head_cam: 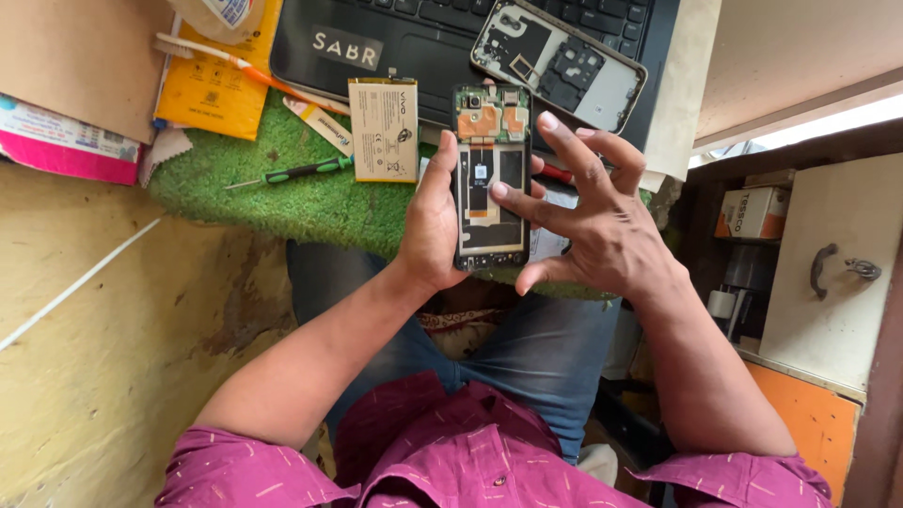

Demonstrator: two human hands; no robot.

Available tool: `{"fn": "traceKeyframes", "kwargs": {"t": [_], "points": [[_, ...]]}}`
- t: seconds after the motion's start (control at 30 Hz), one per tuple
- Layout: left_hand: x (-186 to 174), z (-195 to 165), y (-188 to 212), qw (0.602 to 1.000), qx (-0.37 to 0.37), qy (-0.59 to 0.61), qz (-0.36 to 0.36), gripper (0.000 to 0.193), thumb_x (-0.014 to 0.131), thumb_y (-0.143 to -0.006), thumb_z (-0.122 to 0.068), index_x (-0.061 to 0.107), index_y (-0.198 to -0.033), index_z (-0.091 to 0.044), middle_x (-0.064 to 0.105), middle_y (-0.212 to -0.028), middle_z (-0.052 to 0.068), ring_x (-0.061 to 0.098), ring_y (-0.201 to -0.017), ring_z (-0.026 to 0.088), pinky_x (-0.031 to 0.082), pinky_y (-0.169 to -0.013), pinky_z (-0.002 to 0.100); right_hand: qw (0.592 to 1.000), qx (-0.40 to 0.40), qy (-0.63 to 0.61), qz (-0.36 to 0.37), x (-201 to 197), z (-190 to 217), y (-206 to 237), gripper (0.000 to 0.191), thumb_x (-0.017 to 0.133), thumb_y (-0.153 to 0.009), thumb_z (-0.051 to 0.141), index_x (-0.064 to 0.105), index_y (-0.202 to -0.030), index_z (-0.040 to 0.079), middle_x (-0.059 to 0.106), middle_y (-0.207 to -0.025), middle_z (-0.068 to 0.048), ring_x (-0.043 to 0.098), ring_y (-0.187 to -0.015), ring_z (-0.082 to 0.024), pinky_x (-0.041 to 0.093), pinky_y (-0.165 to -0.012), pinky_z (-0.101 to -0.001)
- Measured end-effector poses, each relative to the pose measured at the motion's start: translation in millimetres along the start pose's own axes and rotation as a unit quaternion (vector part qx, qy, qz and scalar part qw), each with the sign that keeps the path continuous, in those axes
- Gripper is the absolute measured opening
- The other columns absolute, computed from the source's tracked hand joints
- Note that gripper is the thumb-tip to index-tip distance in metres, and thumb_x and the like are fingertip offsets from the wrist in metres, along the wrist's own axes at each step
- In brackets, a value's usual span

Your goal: The person disassembles a smartphone, removes the battery, and manipulates internal components including a small circuit board. They then reinsert the battery and reassemble the phone, testing the device by pressing buttons and checking the screen.

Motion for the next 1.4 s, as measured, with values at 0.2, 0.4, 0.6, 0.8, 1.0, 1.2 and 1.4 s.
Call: {"fn": "traceKeyframes", "kwargs": {"t": [0.2, 0.4, 0.6, 0.8, 1.0, 1.2, 1.4], "points": [[5.5, -2.4, -1.2, 0.999, 0.032, -0.012, 0.008, 0.070, 0.031, -0.116, -0.058, 0.054, -0.143, 0.003, 0.065, -0.129, 0.018, 0.068, -0.114, 0.027, 0.060, -0.096, 0.044, 0.998, -0.036, -0.039, -0.035, -8.1, -2.6, 0.0, 0.079, 0.076, -0.065, 0.079, 0.078, -0.123, 0.025, 0.040, -0.156, -0.013, 0.034, -0.135, -0.033, 0.039, -0.110, -0.0484], [12.9, -17.3, 1.0, 0.993, 0.080, -0.083, -0.001, 0.073, 0.032, -0.113, -0.059, 0.053, -0.145, 0.003, 0.064, -0.135, 0.019, 0.067, -0.117, 0.028, 0.060, -0.099, 0.047, 0.963, 0.126, -0.127, -0.203, -13.2, -26.8, 4.7, 0.022, 0.083, -0.093, 0.032, 0.081, -0.104, 0.014, 0.065, -0.124, -0.009, 0.051, -0.113, -0.022, 0.049, -0.089, -0.0328], [16.5, -24.9, -0.3, 0.988, 0.121, -0.096, -0.010, 0.079, 0.034, -0.108, -0.064, 0.044, -0.154, -0.001, 0.059, -0.146, 0.018, 0.065, -0.125, 0.029, 0.058, -0.105, 0.049, 0.957, 0.135, -0.088, -0.240, -25.2, -33.4, 12.7, 0.021, 0.093, -0.096, 0.019, 0.076, -0.094, 0.006, 0.068, -0.104, -0.006, 0.056, -0.100, -0.018, 0.046, -0.084, -0.0321], [16.3, -19.1, 1.5, 0.979, 0.137, -0.151, -0.009, 0.081, 0.035, -0.107, -0.065, 0.043, -0.157, -0.001, 0.057, -0.151, 0.017, 0.064, -0.126, 0.029, 0.058, -0.107, 0.049, 0.972, 0.186, -0.120, 0.076, -59.2, -24.6, 8.2, 0.015, 0.082, -0.087, 0.025, 0.078, -0.093, 0.012, 0.069, -0.096, -0.005, 0.068, -0.091, -0.019, 0.055, -0.078, -0.0355], [14.1, -19.6, -0.6, 0.977, 0.142, -0.157, -0.019, 0.079, 0.036, -0.108, -0.064, 0.043, -0.156, -0.002, 0.057, -0.149, 0.017, 0.065, -0.124, 0.028, 0.059, -0.104, 0.048, 0.972, 0.111, -0.058, 0.199, -52.3, -11.4, -3.3, 0.027, 0.083, -0.074, 0.027, 0.078, -0.096, 0.013, 0.066, -0.089, -0.006, 0.066, -0.092, -0.029, 0.053, -0.081, -0.0430], [12.4, -20.5, -1.4, 0.976, 0.145, -0.161, -0.016, 0.079, 0.036, -0.108, -0.064, 0.044, -0.156, -0.002, 0.058, -0.149, 0.016, 0.064, -0.123, 0.027, 0.059, -0.105, 0.047, 0.968, 0.097, -0.089, 0.216, -47.9, -13.8, -1.4, 0.014, 0.080, -0.075, 0.019, 0.076, -0.087, 0.014, 0.067, -0.090, -0.006, 0.066, -0.094, -0.029, 0.054, -0.082, -0.0421], [11.1, -19.7, -2.5, 0.977, 0.146, -0.152, -0.016, 0.079, 0.037, -0.108, -0.064, 0.044, -0.156, -0.001, 0.058, -0.147, 0.016, 0.064, -0.123, 0.026, 0.058, -0.105, 0.047, 0.971, 0.079, -0.170, 0.147, -54.5, -12.5, -1.8, 0.014, 0.081, -0.078, 0.011, 0.072, -0.089, 0.008, 0.071, -0.090, -0.006, 0.068, -0.093, -0.027, 0.055, -0.080, -0.0388]]}}
Point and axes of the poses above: each hand's wrist, its own y-axis away from the middle knuckle, its own x-axis out of the palm, z = x × y, the point moved 2 cm from there along -y, towards the middle knuckle
